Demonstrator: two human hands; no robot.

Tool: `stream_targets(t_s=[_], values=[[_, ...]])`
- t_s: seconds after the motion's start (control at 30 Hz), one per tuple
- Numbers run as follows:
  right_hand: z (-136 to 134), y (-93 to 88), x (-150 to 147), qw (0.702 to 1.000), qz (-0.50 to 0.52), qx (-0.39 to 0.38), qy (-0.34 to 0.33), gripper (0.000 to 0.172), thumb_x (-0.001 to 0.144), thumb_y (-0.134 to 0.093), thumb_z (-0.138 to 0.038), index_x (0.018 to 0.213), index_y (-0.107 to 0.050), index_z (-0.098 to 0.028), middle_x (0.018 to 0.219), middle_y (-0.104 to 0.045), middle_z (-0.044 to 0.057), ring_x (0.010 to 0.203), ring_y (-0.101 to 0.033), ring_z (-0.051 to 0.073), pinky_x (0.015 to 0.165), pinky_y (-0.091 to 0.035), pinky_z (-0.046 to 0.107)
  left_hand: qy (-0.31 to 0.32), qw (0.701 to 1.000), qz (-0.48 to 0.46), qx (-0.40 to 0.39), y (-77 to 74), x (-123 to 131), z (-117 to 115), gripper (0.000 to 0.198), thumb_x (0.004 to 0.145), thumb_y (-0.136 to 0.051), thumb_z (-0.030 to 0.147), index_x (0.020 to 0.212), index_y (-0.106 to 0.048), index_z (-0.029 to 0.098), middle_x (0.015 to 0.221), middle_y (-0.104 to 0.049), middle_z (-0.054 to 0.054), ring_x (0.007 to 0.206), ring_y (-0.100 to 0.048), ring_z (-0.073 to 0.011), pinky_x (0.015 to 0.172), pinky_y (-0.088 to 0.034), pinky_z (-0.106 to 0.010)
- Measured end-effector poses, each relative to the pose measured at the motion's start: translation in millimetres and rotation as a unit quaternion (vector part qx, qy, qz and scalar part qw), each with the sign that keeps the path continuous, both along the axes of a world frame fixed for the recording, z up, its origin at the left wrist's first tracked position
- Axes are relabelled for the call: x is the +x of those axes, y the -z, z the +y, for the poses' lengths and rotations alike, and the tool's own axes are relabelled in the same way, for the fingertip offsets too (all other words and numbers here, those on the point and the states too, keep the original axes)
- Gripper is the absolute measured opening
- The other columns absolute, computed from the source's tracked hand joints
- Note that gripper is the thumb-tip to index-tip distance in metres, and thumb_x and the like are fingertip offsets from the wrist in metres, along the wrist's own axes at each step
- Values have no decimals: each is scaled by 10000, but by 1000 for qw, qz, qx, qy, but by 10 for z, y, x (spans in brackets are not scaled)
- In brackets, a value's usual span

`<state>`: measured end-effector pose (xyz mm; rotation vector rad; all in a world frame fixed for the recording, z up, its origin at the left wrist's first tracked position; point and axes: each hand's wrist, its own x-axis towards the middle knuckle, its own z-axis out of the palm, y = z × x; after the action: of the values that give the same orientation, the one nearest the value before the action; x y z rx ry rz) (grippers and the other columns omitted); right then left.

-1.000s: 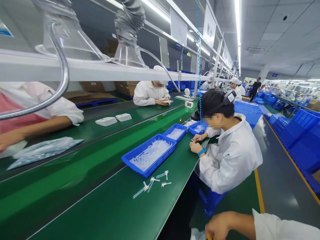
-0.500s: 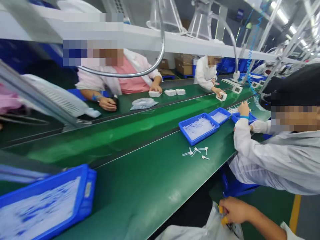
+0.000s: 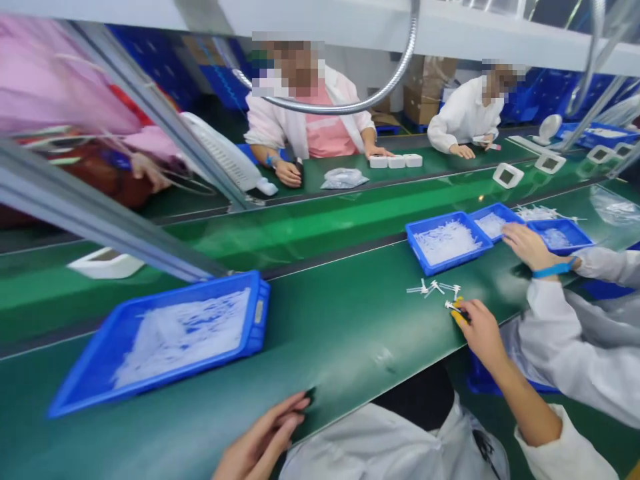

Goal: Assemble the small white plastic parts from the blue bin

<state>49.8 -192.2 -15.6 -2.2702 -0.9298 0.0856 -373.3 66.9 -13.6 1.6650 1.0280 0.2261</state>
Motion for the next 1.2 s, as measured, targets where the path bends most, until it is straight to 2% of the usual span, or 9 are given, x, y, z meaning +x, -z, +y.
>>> stream_targets(t_s=[0.17,0.27,0.37,0.47,0.63,0.77,0.87,1.0,1.2], values=[[2,213,-129,997,-30,21,-70,287,947,-562,-422,1070,-739,-232,1080,-735,102,983,-705,294,864,-560,387,25,998,-33,51,-169,53,-88,496,989,-617,640,1270,-798,274,1197,-823,-88,984,-798,-246,889,-668,-341],[119,391,-273,989,39,18,-139,331,921,-616,-432,1172,-746,-259,1029,-768,62,746,-699,220,651,-542,294,-14,992,-55,116,-273,37,109,444,1026,-596,541,1306,-764,241,1174,-819,-92,983,-790,-225,943,-648,-355],[417,432,-572,965,148,9,-216,349,922,-624,-436,1188,-758,-254,990,-786,51,681,-690,194,619,-534,263,-93,971,-69,209,-377,-50,478,460,1030,-602,488,1393,-698,221,1224,-804,-101,1037,-784,-227,979,-637,-377],[864,275,-930,935,227,-1,-271,350,935,-638,-495,1136,-775,-244,938,-775,53,689,-674,194,651,-529,273,-125,943,-57,302,-473,-124,965,464,1028,-610,453,1420,-669,212,1274,-788,-108,1085,-771,-235,1020,-622,-405],[1757,-37,-1203,891,319,36,-320,371,879,-732,-562,1029,-766,-224,962,-757,72,868,-703,232,793,-553,315,-43,930,82,355,-551,-40,1846,349,976,-627,311,1274,-748,175,1246,-799,-123,1028,-762,-240,989,-608,-390],[2366,-95,-1205,858,381,78,-336,398,789,-812,-551,970,-766,-200,935,-751,82,877,-696,243,823,-558,346,7,927,178,330,-445,143,2266,170,844,-776,266,974,-813,163,983,-823,-102,910,-754,-240,902,-584,-325],[2619,-58,-1201,837,420,86,-340,409,762,-857,-539,958,-763,-192,922,-754,80,850,-685,232,769,-545,331,6,924,203,325,-311,240,2368,191,727,-880,247,888,-811,173,869,-796,-78,842,-729,-235,845,-565,-312],[2674,22,-1215,808,483,94,-322,499,775,-885,-626,960,-733,-189,894,-751,89,791,-681,220,642,-516,297,0,919,215,329,-210,253,2379,206,710,-873,184,909,-820,174,950,-796,-90,916,-720,-238,868,-552,-308],[2615,1,-1225,759,582,106,-272,586,699,-979,-630,958,-674,-202,1150,-774,133,1070,-762,297,777,-621,329,21,924,200,326,-279,222,2338,162,748,-796,115,898,-829,167,977,-803,-99,959,-723,-248,918,-555,-320]])
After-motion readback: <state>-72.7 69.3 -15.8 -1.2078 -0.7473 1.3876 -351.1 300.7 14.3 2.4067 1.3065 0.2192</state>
